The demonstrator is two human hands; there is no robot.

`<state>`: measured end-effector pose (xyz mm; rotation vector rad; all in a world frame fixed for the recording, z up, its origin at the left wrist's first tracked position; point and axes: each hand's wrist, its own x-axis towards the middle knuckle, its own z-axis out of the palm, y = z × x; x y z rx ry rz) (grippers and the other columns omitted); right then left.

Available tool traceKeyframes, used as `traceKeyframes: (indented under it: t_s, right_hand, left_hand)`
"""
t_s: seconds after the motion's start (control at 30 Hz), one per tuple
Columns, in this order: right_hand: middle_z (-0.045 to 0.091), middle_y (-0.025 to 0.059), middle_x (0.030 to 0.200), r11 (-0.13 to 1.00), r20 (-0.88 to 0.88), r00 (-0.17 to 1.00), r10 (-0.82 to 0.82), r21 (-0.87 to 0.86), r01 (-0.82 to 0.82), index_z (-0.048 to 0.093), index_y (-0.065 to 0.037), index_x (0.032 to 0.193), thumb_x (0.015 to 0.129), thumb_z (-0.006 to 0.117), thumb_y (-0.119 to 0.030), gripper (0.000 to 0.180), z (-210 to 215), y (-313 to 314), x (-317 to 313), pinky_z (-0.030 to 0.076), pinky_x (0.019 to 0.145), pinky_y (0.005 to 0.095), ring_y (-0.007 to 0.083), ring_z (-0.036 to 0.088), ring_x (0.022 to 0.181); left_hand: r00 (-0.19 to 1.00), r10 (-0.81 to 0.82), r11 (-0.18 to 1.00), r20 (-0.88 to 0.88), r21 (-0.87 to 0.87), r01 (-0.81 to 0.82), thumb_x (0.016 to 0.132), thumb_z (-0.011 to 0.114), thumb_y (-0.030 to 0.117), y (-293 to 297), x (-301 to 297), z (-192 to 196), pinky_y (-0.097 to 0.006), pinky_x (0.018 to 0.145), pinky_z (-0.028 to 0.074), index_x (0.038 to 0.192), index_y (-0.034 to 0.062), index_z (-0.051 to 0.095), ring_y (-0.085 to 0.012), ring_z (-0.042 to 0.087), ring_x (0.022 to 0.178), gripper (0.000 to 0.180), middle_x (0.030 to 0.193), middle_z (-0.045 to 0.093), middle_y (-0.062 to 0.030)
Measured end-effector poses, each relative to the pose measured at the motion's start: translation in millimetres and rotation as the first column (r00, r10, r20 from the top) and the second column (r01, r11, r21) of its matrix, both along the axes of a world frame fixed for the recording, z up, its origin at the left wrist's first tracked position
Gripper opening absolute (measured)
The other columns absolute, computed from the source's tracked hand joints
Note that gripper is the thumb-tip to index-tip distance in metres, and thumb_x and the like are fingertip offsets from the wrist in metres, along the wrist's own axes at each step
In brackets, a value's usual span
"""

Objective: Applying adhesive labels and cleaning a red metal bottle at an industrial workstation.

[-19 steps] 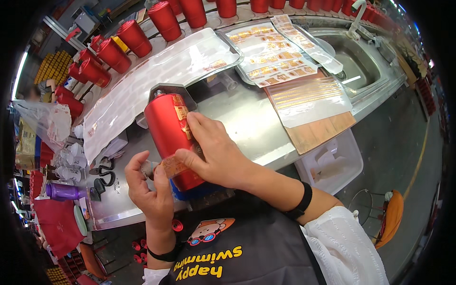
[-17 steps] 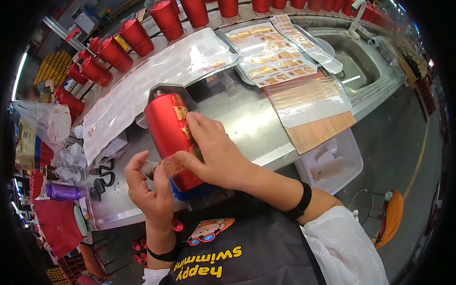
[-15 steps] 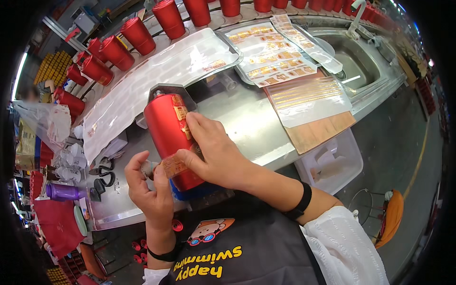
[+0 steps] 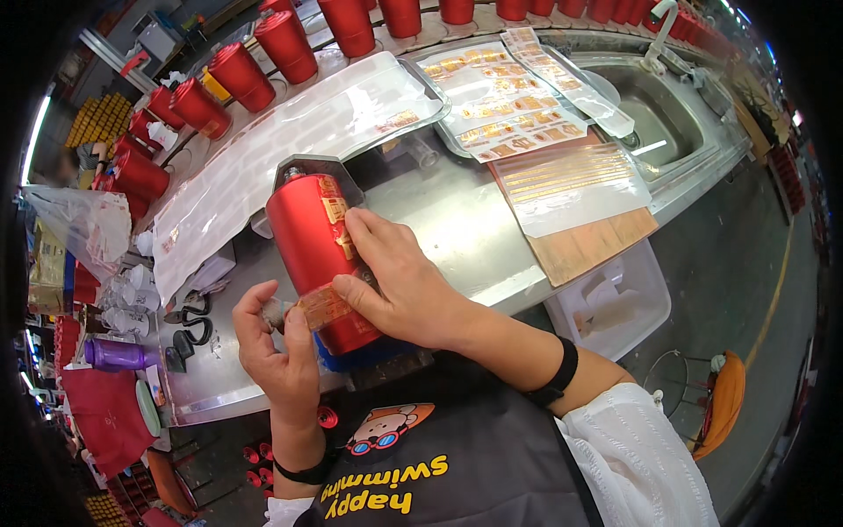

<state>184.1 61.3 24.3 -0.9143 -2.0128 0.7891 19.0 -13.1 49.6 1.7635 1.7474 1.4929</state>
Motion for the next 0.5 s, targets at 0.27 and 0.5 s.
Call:
traceKeyframes:
  t_s: [0.27,0.5]
  right_hand:
    - [0.035,0.0324,0.141,1.0,0.013,1.0,0.01,0.001,-0.01,0.031,0.013,0.139,0.095,0.054,-0.04,0.072,1.1,0.5,0.3,0.03,0.108,0.0458,0.0463,0.036,0.128]
    - [0.035,0.0321,0.141,1.0,0.023,1.0,0.009,-0.008,-0.009,0.03,0.014,0.139,0.094,0.054,-0.041,0.074,0.9,-0.2,0.3,0.03,0.108,0.0456,0.0457,0.036,0.128]
  left_hand:
    - [0.999,0.01,1.0,-0.033,-0.007,-0.011,0.087,0.056,0.001,0.0,-1.8,-3.7,-0.023,0.074,0.043,0.116,-0.0034,0.053,-0.0081,0.05,0.079,0.029,0.101,0.053,-0.0054]
    - [0.998,0.023,1.0,-0.055,0.003,-0.023,0.087,0.059,0.003,0.6,-2.2,-6.1,-0.023,0.074,0.043,0.116,-0.0026,0.053,-0.0088,0.05,0.078,0.03,0.099,0.055,-0.0051]
